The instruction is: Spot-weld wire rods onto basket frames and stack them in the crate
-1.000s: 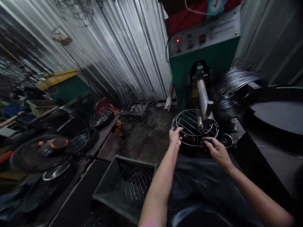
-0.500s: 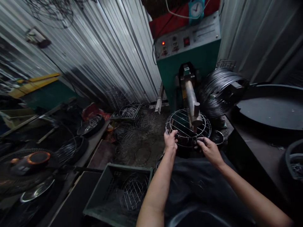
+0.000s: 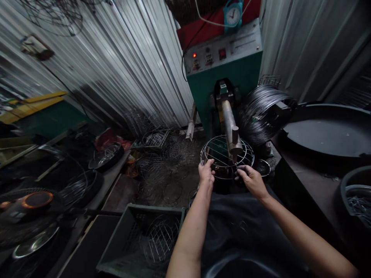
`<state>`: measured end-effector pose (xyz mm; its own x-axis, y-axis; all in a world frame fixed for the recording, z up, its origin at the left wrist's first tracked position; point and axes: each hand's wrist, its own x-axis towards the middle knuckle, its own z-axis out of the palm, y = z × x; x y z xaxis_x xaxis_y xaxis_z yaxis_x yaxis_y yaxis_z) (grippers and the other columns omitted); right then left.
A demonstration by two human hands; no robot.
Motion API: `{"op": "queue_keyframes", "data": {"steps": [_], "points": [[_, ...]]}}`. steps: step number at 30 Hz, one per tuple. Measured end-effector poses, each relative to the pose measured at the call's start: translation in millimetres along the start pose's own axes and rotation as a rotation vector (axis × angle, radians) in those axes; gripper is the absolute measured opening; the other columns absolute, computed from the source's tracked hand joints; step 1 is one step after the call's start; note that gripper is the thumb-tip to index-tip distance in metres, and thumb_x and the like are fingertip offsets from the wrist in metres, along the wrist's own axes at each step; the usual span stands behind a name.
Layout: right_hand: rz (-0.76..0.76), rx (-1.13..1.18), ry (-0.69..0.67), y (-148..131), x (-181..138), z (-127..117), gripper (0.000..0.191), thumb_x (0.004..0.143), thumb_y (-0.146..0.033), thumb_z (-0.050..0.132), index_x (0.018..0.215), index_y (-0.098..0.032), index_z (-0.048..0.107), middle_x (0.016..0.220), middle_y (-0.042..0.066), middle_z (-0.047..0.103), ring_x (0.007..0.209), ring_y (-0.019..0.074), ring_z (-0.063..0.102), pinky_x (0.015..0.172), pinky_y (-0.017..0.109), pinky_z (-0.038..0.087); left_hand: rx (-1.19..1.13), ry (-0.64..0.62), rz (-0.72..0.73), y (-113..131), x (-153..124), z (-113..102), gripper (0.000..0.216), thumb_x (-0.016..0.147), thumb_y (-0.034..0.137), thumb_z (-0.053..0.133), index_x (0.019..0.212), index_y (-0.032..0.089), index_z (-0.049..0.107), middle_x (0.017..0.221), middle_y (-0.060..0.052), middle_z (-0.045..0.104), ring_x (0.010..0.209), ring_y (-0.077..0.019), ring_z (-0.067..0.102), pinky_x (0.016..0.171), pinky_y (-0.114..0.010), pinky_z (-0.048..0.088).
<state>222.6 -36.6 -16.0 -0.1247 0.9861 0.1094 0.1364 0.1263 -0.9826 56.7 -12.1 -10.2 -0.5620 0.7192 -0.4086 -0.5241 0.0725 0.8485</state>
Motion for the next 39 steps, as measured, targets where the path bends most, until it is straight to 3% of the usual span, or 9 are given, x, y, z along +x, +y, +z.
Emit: {"op": "queue_keyframes", "data": {"steps": [24, 27, 29, 31, 33, 35, 37, 39], "points": [[-0.021, -0.047, 0.029, -4.7, 8.5, 4.0, 0.022, 0.077, -0.037, 0.049, 0.083, -0.017, 0.059, 0.062, 0.001, 0.065, 0.054, 0.0155, 0.062, 0.060, 0.029, 0.050, 0.027, 0.054, -0.017, -3.4, -0.9, 3.5, 0.036, 0.050, 0.026, 0.074, 0.065, 0.017, 0.042, 0.050, 0.009, 0.037, 0.036, -0.0009, 0.026, 0.033, -0.015, 0.014], [-0.060, -0.061, 0.054, -4.9, -2.5, -8.9, 0.027, 0.077, -0.038, 0.051, 0.094, -0.018, 0.059, 0.076, 0.003, 0.069, 0.064, 0.0175, 0.064, 0.063, 0.031, 0.051, 0.048, 0.048, -0.012, -2.9, -5.3, -1.8, 0.039, 0.050, 0.030, 0.076, 0.067, 0.017, 0.044, 0.052, 0.008, 0.039, 0.037, -0.0020, 0.030, 0.034, -0.016, 0.016], [-0.067, -0.096, 0.073, 2.3, -20.2, -28.6, 0.034, 0.078, -0.039, 0.053, 0.106, -0.020, 0.057, 0.088, 0.005, 0.069, 0.070, 0.0188, 0.065, 0.065, 0.032, 0.052, 0.066, 0.018, -0.070, 3.0, -4.8, -8.3, 0.039, 0.053, 0.040, 0.074, 0.069, 0.017, 0.046, 0.054, 0.007, 0.040, 0.039, -0.0039, 0.035, 0.035, -0.016, 0.025], [-0.025, -0.189, 0.062, 18.8, -44.4, -51.9, 0.034, 0.079, -0.039, 0.053, 0.107, -0.020, 0.057, 0.086, 0.006, 0.069, 0.071, 0.0199, 0.065, 0.066, 0.032, 0.051, 0.105, -0.011, -0.167, 15.2, 1.5, -14.0, 0.040, 0.059, 0.052, 0.067, 0.072, 0.018, 0.049, 0.055, 0.005, 0.042, 0.042, -0.0068, 0.042, 0.040, -0.020, 0.035], [0.033, -0.323, -0.007, 41.4, -70.0, -71.1, 0.025, 0.079, -0.038, 0.051, 0.094, -0.021, 0.062, 0.083, 0.006, 0.069, 0.070, 0.0206, 0.064, 0.067, 0.032, 0.051, 0.198, -0.027, -0.238, 31.0, 13.8, -15.3, 0.038, 0.065, 0.054, 0.061, 0.073, 0.018, 0.051, 0.056, 0.004, 0.046, 0.044, -0.0087, 0.046, 0.044, -0.023, 0.040], [0.074, -0.457, -0.132, 63.2, -91.7, -80.6, 0.019, 0.077, -0.033, 0.052, 0.086, -0.021, 0.063, 0.083, 0.006, 0.070, 0.074, 0.0223, 0.065, 0.069, 0.033, 0.050, 0.299, -0.130, -0.264, 44.1, 30.4, -11.7, 0.031, 0.066, 0.046, 0.064, 0.071, 0.018, 0.052, 0.053, 0.004, 0.045, 0.042, -0.0083, 0.045, 0.044, -0.022, 0.040], [0.081, -0.575, -0.265, 78.6, -105.8, -79.4, 0.017, 0.075, -0.027, 0.052, 0.086, -0.020, 0.064, 0.087, 0.006, 0.069, 0.081, 0.0232, 0.064, 0.073, 0.033, 0.049, 0.324, -0.222, -0.233, 48.9, 47.5, -6.8, 0.027, 0.063, 0.038, 0.069, 0.071, 0.017, 0.054, 0.054, 0.003, 0.048, 0.044, -0.0080, 0.047, 0.045, -0.021, 0.039], [0.055, -0.673, -0.389, 86.2, -111.4, -70.2, 0.020, 0.076, -0.020, 0.050, 0.091, -0.019, 0.064, 0.092, 0.008, 0.068, 0.085, 0.0220, 0.063, 0.075, 0.031, 0.047, 0.350, -0.215, -0.213, 45.8, 59.7, -4.6, 0.027, 0.061, 0.034, 0.072, 0.071, 0.016, 0.054, 0.055, 0.002, 0.050, 0.044, -0.0073, 0.047, 0.041, -0.018, 0.032]]}}
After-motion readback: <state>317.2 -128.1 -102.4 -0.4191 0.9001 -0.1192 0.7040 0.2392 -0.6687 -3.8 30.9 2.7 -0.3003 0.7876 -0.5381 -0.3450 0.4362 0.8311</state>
